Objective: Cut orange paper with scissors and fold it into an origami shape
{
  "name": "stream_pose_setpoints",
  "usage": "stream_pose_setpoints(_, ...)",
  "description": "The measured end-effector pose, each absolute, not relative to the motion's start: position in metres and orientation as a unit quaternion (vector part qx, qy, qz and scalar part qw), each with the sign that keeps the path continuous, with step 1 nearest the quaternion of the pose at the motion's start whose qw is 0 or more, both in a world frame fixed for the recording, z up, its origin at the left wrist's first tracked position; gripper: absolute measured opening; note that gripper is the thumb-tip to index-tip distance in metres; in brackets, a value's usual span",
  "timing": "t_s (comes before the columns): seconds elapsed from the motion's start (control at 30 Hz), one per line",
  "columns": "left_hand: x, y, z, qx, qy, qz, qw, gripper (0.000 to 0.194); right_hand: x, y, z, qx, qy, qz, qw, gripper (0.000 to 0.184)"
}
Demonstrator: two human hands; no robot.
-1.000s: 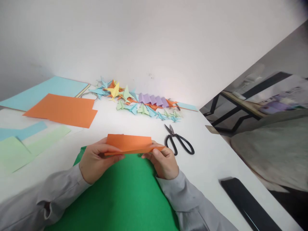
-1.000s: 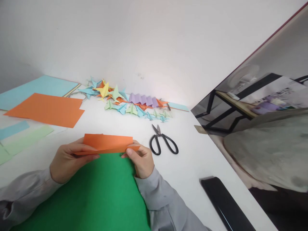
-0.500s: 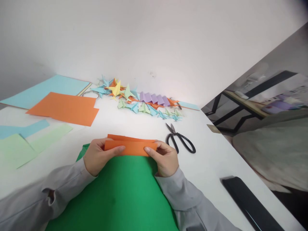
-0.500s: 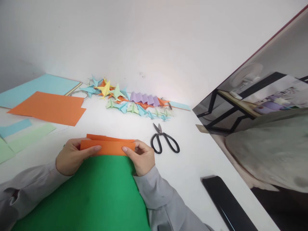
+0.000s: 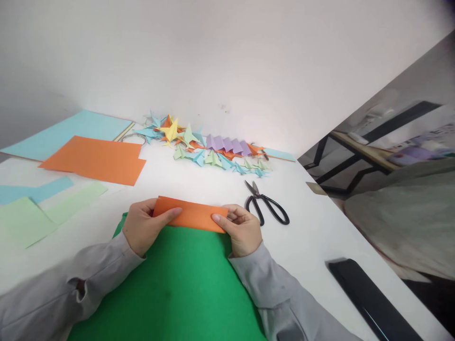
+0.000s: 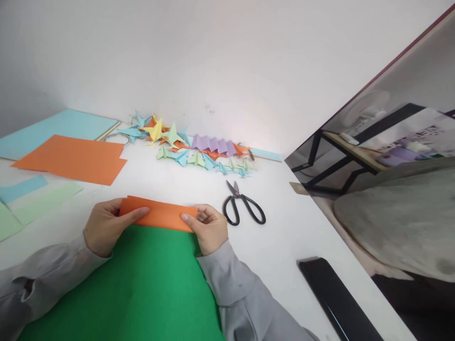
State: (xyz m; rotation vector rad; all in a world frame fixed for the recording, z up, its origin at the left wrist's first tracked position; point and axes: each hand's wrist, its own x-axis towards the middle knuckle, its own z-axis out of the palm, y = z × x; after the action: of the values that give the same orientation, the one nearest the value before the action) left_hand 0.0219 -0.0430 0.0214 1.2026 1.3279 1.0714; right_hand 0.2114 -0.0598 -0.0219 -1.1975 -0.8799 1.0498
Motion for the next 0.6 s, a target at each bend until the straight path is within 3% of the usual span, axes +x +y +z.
stream_pose_setpoints(0.07,0.021,-0.041,0.022,0.487,0.53,0.453,0.525,0.034,0.212,-0.06,-0.023,-0.532,-0.388,0.44,0.611,0.028)
stream_pose_setpoints(0.17,0.022,-0.039,0.022,0.428,0.496,0.476,0.587,0.074,0.213,-0.06,-0.023,-0.535,-0.389,0.437,0.61,0.027)
stream_pose_setpoints(0.2,0.022,-0.038,0.022,0.4,0.487,0.473,0.616,0.079,0.213,-0.06,-0.023,-0.532,-0.389,0.439,0.61,0.026)
stream_pose_setpoints(0.33,0.024,-0.037,0.024,0.31,0.465,0.449,0.698,0.058,0.214,-0.06,-0.02,-0.516,-0.388,0.45,0.617,0.024)
stream_pose_setpoints(0.43,0.023,-0.038,0.024,0.288,0.457,0.439,0.718,0.055,0.212,-0.061,-0.016,-0.507,-0.386,0.455,0.622,0.023)
stream_pose_setpoints(0.6,0.024,-0.038,0.021,0.306,0.449,0.417,0.728,0.026,0.208,-0.065,-0.01,-0.501,-0.365,0.468,0.63,0.018)
